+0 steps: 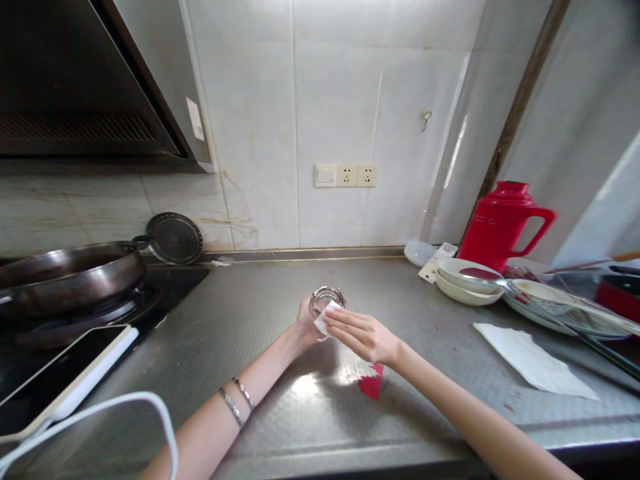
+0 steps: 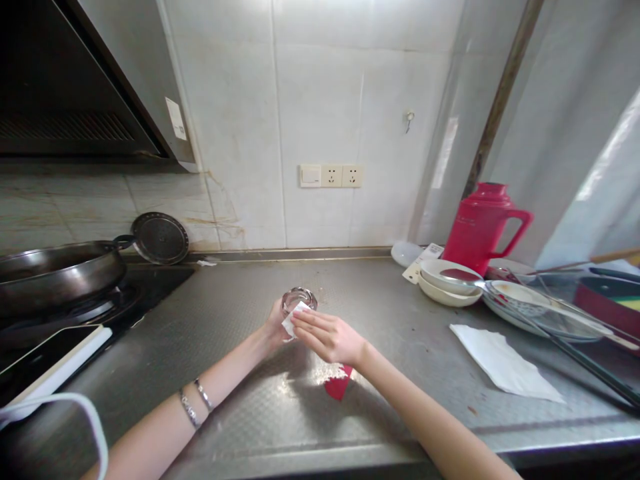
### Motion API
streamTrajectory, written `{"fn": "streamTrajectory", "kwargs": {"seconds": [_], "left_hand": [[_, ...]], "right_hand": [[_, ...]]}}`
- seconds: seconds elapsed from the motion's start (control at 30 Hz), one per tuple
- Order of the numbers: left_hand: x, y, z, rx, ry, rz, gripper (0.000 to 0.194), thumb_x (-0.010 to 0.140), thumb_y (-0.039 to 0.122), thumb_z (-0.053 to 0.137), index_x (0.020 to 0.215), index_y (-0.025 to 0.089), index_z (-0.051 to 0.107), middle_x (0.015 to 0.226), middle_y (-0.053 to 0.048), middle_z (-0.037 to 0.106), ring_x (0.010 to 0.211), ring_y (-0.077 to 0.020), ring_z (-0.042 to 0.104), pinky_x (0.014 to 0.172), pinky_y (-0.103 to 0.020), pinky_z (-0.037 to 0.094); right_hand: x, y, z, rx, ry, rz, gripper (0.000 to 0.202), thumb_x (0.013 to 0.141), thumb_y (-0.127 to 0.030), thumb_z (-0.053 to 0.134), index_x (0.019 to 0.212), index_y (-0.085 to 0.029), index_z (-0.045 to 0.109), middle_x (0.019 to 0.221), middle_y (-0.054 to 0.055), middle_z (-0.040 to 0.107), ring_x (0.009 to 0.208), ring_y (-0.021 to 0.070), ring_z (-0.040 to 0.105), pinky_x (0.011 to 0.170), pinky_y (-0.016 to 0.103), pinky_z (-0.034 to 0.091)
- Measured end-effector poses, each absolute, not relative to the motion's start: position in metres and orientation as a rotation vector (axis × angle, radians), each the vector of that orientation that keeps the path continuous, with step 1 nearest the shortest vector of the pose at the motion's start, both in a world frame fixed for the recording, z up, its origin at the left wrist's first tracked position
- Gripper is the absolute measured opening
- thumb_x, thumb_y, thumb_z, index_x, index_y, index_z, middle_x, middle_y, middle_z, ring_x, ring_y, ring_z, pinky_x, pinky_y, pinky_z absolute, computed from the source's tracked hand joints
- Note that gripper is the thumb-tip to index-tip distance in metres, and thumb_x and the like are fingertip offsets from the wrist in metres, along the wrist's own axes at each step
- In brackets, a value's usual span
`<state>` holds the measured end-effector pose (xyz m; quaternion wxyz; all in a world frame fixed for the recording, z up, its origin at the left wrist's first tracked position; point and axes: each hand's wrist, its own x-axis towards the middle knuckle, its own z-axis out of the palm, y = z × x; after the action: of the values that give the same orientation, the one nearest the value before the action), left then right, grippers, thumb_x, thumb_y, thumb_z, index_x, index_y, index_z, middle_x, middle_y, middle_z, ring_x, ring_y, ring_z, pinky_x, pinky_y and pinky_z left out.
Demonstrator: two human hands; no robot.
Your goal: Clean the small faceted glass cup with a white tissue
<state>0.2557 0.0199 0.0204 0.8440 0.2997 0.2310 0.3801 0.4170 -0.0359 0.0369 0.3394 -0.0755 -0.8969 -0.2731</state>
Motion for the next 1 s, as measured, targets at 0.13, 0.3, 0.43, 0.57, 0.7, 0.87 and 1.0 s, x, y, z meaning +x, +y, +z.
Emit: {"fn": "streamTrajectory", "kwargs": {"seconds": [0.13, 0.3, 0.43, 0.57, 0.7, 0.87, 1.0], "left_hand": [[0.252, 0.017, 0.023, 0.620, 0.498, 0.812, 0.036, 0.081, 0.042, 0.043, 0.076, 0.010, 0.060, 0.053, -0.005, 0.052, 0.042, -0.0104, 0.043, 0.038, -0.021, 0.024], [0.250, 0.014, 0.027, 0.715, 0.462, 0.724, 0.053, 0.077, 0.061, 0.037, 0.083, 0.013, 0.058, 0.059, -0.008, 0.058, 0.036, -0.0084, 0.035, 0.035, -0.020, 0.010], [0.253, 0.010, 0.032, 0.845, 0.465, 0.665, 0.060, 0.076, 0.067, 0.034, 0.087, 0.013, 0.058, 0.059, -0.011, 0.061, 0.036, -0.0112, 0.040, 0.035, -0.021, 0.011], [0.253, 0.009, 0.033, 0.963, 0.491, 0.603, 0.062, 0.075, 0.070, 0.033, 0.091, 0.015, 0.058, 0.060, -0.012, 0.062, 0.032, -0.0096, 0.036, 0.036, -0.021, 0.011], [0.253, 0.016, 0.024, 0.964, 0.639, 0.675, 0.062, 0.077, 0.070, 0.032, 0.082, 0.014, 0.059, 0.056, -0.008, 0.059, 0.034, -0.0103, 0.037, 0.036, -0.023, 0.012], [0.255, 0.022, 0.011, 0.974, 0.702, 0.714, 0.060, 0.082, 0.068, 0.029, 0.058, 0.017, 0.049, 0.041, -0.002, 0.043, 0.032, -0.0095, 0.031, 0.036, -0.026, 0.010], [0.256, 0.024, 0.008, 0.875, 0.659, 0.770, 0.051, 0.086, 0.063, 0.032, 0.064, 0.019, 0.047, 0.040, 0.002, 0.037, 0.034, -0.0091, 0.031, 0.038, -0.026, 0.013]], "right_hand": [[0.423, -0.034, 0.038, -0.269, -2.276, -0.683, 0.032, 0.094, -0.008, 0.037, 0.121, -0.007, 0.054, 0.117, 0.016, 0.065, 0.125, 0.0233, 0.049, 0.098, 0.040, 0.052], [0.422, -0.029, 0.035, -0.457, -2.139, -0.520, 0.045, 0.088, 0.002, 0.033, 0.128, -0.013, 0.050, 0.117, 0.014, 0.065, 0.122, 0.0210, 0.053, 0.094, 0.037, 0.055], [0.411, -0.021, 0.032, -0.650, -1.913, -0.359, 0.037, 0.090, -0.006, 0.040, 0.119, -0.018, 0.059, 0.106, 0.010, 0.071, 0.099, 0.0196, 0.068, 0.081, 0.031, 0.059], [0.404, -0.013, 0.030, -0.777, -1.789, -0.246, 0.029, 0.090, -0.012, 0.044, 0.106, -0.020, 0.066, 0.087, 0.007, 0.074, 0.076, 0.0166, 0.071, 0.067, 0.025, 0.059], [0.403, -0.012, 0.031, -0.721, -1.871, -0.247, 0.030, 0.090, -0.011, 0.042, 0.110, -0.020, 0.063, 0.095, 0.008, 0.073, 0.084, 0.0178, 0.071, 0.074, 0.028, 0.058], [0.400, -0.019, 0.039, -0.540, -2.069, -0.420, 0.036, 0.088, -0.003, 0.038, 0.116, -0.015, 0.057, 0.106, 0.012, 0.070, 0.107, 0.0203, 0.063, 0.090, 0.036, 0.055], [0.396, -0.023, 0.044, -0.406, -2.228, -0.557, 0.030, 0.089, -0.003, 0.039, 0.111, -0.011, 0.058, 0.106, 0.014, 0.069, 0.113, 0.0218, 0.060, 0.094, 0.037, 0.054]]}}
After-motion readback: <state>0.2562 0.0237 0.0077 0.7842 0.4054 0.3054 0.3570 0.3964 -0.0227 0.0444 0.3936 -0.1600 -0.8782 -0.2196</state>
